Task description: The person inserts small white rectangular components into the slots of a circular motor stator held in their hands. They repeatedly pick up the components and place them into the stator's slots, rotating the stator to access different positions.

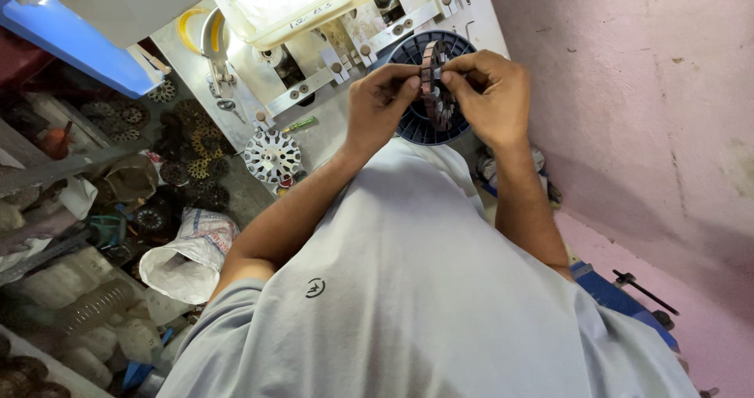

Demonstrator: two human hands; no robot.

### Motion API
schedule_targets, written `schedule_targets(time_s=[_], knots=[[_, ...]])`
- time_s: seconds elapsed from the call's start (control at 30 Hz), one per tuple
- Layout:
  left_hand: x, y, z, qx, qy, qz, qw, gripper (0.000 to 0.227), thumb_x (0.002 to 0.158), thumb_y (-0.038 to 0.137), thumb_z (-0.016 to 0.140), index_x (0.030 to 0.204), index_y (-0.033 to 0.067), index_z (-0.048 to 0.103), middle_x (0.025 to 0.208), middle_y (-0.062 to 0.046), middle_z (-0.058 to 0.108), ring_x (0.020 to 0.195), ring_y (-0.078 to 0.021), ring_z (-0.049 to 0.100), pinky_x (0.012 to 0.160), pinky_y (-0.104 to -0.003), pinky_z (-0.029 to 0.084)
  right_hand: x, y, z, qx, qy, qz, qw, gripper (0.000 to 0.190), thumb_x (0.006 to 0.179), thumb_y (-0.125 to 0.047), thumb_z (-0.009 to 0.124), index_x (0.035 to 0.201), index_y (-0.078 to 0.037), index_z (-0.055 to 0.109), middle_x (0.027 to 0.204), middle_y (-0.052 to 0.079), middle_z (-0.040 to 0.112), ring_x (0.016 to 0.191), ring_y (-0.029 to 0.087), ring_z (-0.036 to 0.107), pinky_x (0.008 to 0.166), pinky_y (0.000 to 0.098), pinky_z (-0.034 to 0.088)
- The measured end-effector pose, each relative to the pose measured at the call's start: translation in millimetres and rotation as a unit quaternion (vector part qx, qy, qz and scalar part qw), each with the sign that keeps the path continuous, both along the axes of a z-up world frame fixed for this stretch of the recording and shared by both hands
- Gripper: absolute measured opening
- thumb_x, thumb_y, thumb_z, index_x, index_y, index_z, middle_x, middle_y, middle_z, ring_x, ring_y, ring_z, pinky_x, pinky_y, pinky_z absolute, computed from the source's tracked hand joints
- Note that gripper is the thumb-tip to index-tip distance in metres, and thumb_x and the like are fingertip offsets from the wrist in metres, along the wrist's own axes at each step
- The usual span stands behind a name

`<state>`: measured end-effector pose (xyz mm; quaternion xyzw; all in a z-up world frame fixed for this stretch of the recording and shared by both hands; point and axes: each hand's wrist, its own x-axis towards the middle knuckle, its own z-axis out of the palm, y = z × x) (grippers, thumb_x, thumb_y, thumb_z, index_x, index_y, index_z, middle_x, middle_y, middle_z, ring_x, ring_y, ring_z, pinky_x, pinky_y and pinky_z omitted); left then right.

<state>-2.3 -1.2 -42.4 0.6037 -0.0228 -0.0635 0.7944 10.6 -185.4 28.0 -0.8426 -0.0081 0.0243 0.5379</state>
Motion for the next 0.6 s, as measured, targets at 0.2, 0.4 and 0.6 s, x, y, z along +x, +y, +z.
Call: schedule_targets(time_s=[0.2, 0.4, 0.6], knots=[[17.8, 3.9, 34.9, 0.088, -0.007, -0.008, 0.996, 0.014, 0.095, -0.001, 0.072, 0.109, -0.0034, 0.073, 0.098, -0.009, 0.078, 0.089, -0.011, 0.075, 0.082, -0.026, 0.063, -1.5, -2.0, -6.3, 0.005, -0.078, 0.032, 0.996, 0.008, 0.096, -0.001, 0.079, 0.103, 0.001, 0.075, 0.094, 0.009, 0.071, 0.077, 0.013, 0.066, 0.068, 0.0247, 0.052], [-5.9, 49.1, 146.0, 0.229, -0.429, 0.118, 0.866, 0.016, 0.095, 0.005, 0.079, 0.109, 0.0038, 0.072, 0.114, -0.01, 0.072, 0.106, -0.0195, 0.07, 0.094, -0.032, 0.058, 5.1, -14.6, -16.8, 0.569, 0.22, -0.134, 0.781, 0.038, 0.109, -0.029, 0.059, 0.11, 0.008, 0.07, 0.092, 0.015, 0.071, 0.077, 0.02, 0.064, 0.058, 0.0298, 0.049], [-6.8, 21.7, 117.9, 0.25, -0.411, 0.038, 0.876, 0.017, 0.094, 0.01, 0.081, 0.109, 0.0062, 0.072, 0.117, -0.007, 0.071, 0.11, -0.0211, 0.065, 0.097, -0.035, 0.053, 8.4, -16.7, -1.9, 0.623, 0.233, -0.095, 0.741, 0.054, 0.109, -0.036, 0.045, 0.123, 0.012, 0.064, 0.126, 0.029, 0.067, 0.118, 0.036, 0.067, 0.11, 0.0467, 0.055]])
